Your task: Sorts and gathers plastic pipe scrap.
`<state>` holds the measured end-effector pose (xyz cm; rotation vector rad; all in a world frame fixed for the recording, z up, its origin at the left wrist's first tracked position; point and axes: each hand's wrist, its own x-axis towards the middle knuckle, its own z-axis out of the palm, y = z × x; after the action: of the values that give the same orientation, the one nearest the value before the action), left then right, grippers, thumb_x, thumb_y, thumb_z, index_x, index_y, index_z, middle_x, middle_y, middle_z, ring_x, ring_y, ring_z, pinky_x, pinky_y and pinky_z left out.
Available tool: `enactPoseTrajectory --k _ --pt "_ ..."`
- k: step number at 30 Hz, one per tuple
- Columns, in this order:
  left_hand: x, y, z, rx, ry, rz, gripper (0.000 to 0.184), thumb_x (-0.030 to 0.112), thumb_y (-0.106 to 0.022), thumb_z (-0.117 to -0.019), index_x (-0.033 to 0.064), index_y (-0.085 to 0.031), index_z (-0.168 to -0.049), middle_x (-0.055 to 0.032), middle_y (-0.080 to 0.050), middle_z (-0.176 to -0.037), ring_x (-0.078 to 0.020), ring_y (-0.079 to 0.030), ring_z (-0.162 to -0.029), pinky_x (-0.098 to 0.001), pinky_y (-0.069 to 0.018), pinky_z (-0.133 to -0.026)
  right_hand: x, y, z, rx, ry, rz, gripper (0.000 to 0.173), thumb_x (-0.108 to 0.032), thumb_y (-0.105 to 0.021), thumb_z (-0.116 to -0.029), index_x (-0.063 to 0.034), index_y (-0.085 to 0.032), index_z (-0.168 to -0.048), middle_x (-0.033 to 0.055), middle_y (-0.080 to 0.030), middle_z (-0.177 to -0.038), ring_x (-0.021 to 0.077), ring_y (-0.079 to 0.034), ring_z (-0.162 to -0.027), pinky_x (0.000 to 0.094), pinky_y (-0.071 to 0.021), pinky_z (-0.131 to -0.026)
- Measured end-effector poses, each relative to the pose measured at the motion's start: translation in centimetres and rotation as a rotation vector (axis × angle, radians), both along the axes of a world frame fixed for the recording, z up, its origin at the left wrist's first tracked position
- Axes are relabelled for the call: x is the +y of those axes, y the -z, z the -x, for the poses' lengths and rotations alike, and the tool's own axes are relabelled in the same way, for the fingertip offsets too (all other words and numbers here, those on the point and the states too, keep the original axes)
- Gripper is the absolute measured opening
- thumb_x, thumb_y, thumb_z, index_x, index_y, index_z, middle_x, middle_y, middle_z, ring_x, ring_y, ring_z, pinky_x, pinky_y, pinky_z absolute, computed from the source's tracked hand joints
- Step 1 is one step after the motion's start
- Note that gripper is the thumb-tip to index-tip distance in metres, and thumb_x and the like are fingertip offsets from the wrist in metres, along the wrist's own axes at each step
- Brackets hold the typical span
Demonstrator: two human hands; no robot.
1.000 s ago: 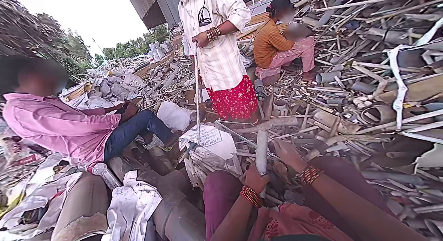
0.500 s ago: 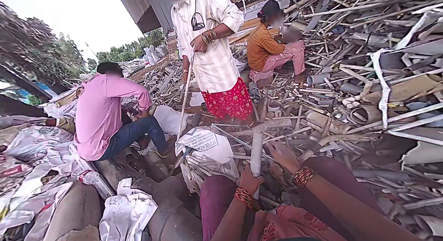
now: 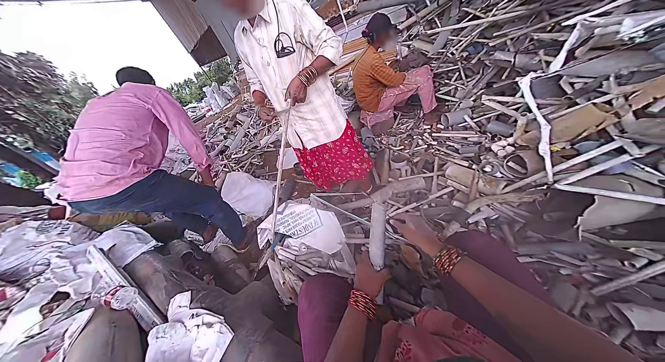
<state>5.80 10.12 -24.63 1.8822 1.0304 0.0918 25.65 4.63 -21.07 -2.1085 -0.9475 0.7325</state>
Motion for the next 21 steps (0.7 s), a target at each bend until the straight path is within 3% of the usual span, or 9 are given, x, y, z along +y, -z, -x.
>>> enactPoseTrajectory --k 2,5,10,12,16,21 --pt "0.0 0.0 0.0 0.008 -0.009 -0.018 0.074 0.023 -0.078 -0.0872 -0.0046 -0.043 -0.146 -0.0306 -0.061 -0.13 -0.0401 -0.062 -0.121 -0.0549 -0.0474 -0.106 0.0 0.0 0.2 0.064 0.026 -0.061 0.033 -0.023 -0.053 -0.1065 -0.0004 -0.06 -0.13 0.0211 -0.068 -0.106 0.0328 -0.065 -0.095 0.0518 -0.0485 -0.091" --pt "0.0 0.1 0.0 0.003 -0.015 -0.029 0.074 0.023 -0.077 -0.087 -0.0052 -0.044 -0.147 -0.0315 -0.059 -0.131 -0.0408 -0.06 -0.122 -0.055 -0.0469 -0.106 0.2 -0.1 0.5 0.227 0.073 -0.113 0.031 -0.021 -0.048 -0.1088 -0.0009 -0.057 -0.131 0.0137 -0.062 -0.092 0.0199 -0.054 -0.073 0.0384 -0.0454 -0.072" --pt "0.0 0.3 0.0 -0.016 -0.024 -0.005 0.075 0.023 -0.078 -0.0865 -0.005 -0.043 -0.147 -0.0316 -0.06 -0.13 -0.0416 -0.06 -0.122 -0.0559 -0.0468 -0.106 0.0 -0.2 0.8 0.338 0.084 -0.146 0.035 -0.024 -0.036 -0.1123 -0.0013 -0.056 -0.131 0.0067 -0.055 -0.084 0.0111 -0.047 -0.061 0.0284 -0.0411 -0.059" --pt "0.0 0.3 0.0 -0.015 -0.021 -0.007 0.074 0.023 -0.078 -0.0868 -0.0053 -0.044 -0.146 -0.0317 -0.06 -0.13 -0.0415 -0.06 -0.122 -0.0559 -0.0466 -0.106 0.0 0.0 0.7 0.288 0.066 -0.131 0.037 -0.025 -0.035 -0.1124 -0.0006 -0.057 -0.13 0.009 -0.057 -0.087 0.0142 -0.049 -0.066 0.0318 -0.0428 -0.064" --pt "-0.1 0.3 0.0 -0.03 -0.022 -0.006 0.075 0.021 -0.078 -0.0866 -0.0066 -0.043 -0.146 -0.032 -0.059 -0.132 -0.0407 -0.059 -0.124 -0.0542 -0.0458 -0.107 0.2 0.4 0.0 0.093 0.009 -0.075 0.035 -0.024 -0.044 -0.1095 0.0003 -0.063 -0.127 0.0206 -0.067 -0.105 0.0317 -0.064 -0.095 0.0505 -0.0468 -0.092" --pt "-0.1 0.2 0.0 -0.022 -0.021 -0.004 0.077 0.021 -0.078 -0.0871 -0.0061 -0.041 -0.148 -0.0316 -0.058 -0.134 -0.0404 -0.059 -0.125 -0.054 -0.0451 -0.108 0.1 0.4 -0.4 -0.002 -0.012 -0.003 0.034 -0.029 -0.051 -0.1064 -0.0058 -0.066 -0.127 0.0186 -0.069 -0.113 0.0346 -0.065 -0.106 0.0556 -0.0462 -0.096"
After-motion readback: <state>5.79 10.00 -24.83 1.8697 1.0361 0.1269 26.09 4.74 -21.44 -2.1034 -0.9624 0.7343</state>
